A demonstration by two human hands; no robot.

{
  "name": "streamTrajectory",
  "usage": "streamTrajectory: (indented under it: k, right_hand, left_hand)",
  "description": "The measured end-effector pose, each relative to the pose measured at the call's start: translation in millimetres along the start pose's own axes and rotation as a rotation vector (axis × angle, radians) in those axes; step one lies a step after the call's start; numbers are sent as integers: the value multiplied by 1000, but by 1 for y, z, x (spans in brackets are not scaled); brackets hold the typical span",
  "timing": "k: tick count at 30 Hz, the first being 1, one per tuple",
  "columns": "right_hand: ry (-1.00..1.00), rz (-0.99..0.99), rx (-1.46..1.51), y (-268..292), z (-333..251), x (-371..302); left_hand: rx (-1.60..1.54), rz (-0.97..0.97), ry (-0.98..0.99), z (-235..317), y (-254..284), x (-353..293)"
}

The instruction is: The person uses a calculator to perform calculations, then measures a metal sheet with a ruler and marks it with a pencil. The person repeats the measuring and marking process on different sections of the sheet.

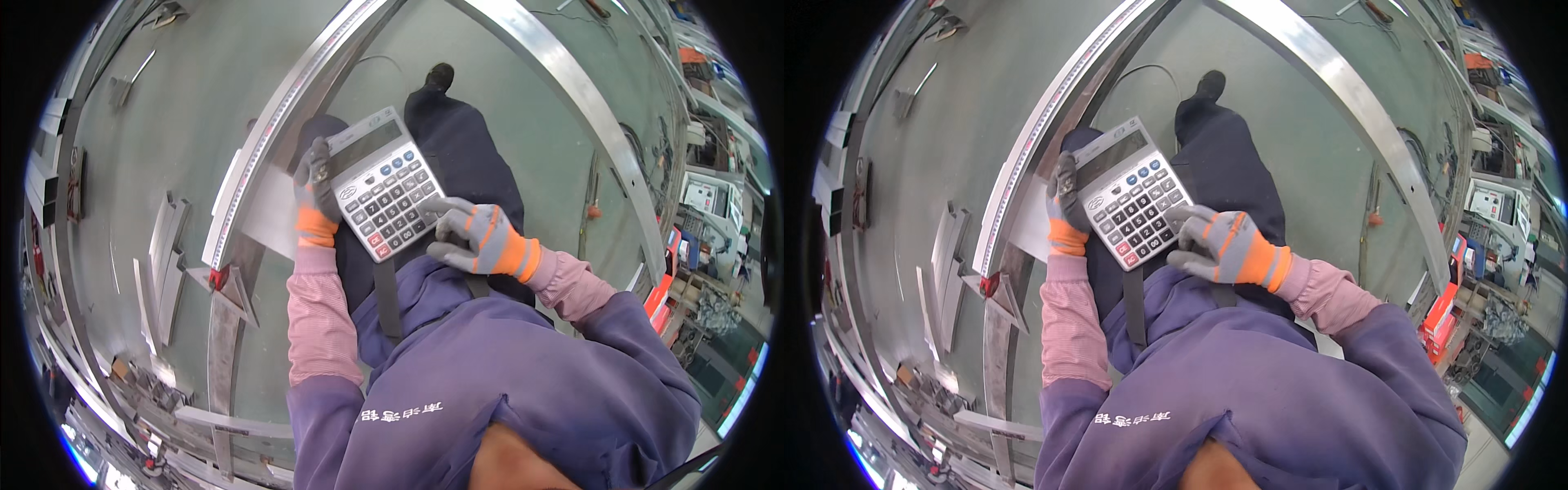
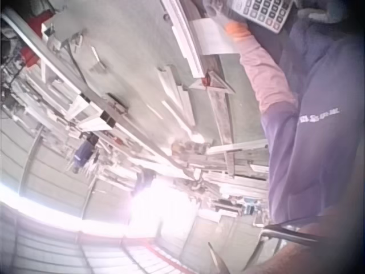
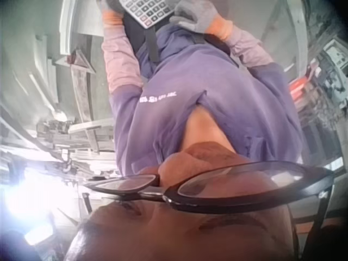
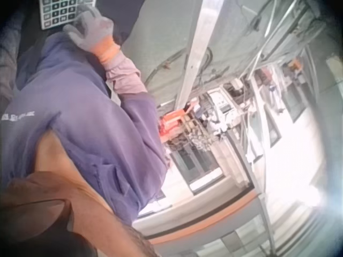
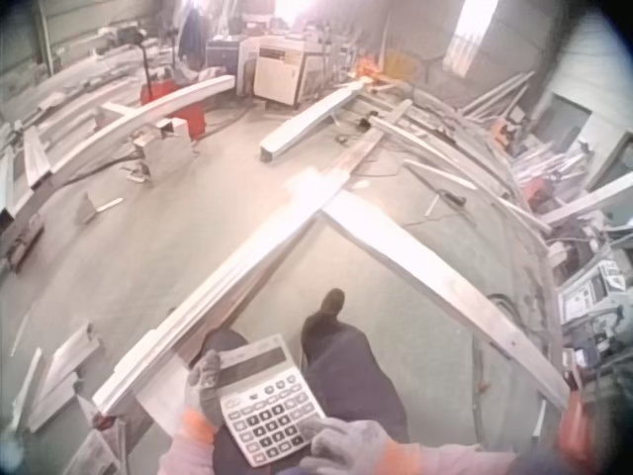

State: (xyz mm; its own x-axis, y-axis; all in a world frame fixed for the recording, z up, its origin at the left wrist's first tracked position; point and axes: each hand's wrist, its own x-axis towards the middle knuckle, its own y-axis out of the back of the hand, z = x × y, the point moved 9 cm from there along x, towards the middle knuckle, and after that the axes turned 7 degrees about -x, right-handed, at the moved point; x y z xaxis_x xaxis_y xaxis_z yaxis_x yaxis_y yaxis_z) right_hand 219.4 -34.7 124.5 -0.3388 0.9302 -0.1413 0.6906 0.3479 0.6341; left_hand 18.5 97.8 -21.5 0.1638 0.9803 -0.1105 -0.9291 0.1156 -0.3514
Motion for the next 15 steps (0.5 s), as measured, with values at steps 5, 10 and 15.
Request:
streamTrajectory:
  k: [5,10,15]
  right_hand:
    - [49,-121,-74,-15,-13,10]
    - [-21,-109,68,-4,-8,8]
    - [-58,-30,11,8,14,-17]
  left_hand:
    - [-68,91,82,12,-2,-5]
    - [-302,96,210,15,-20,-7]
    - [-227,147,220,13,-14,-9]
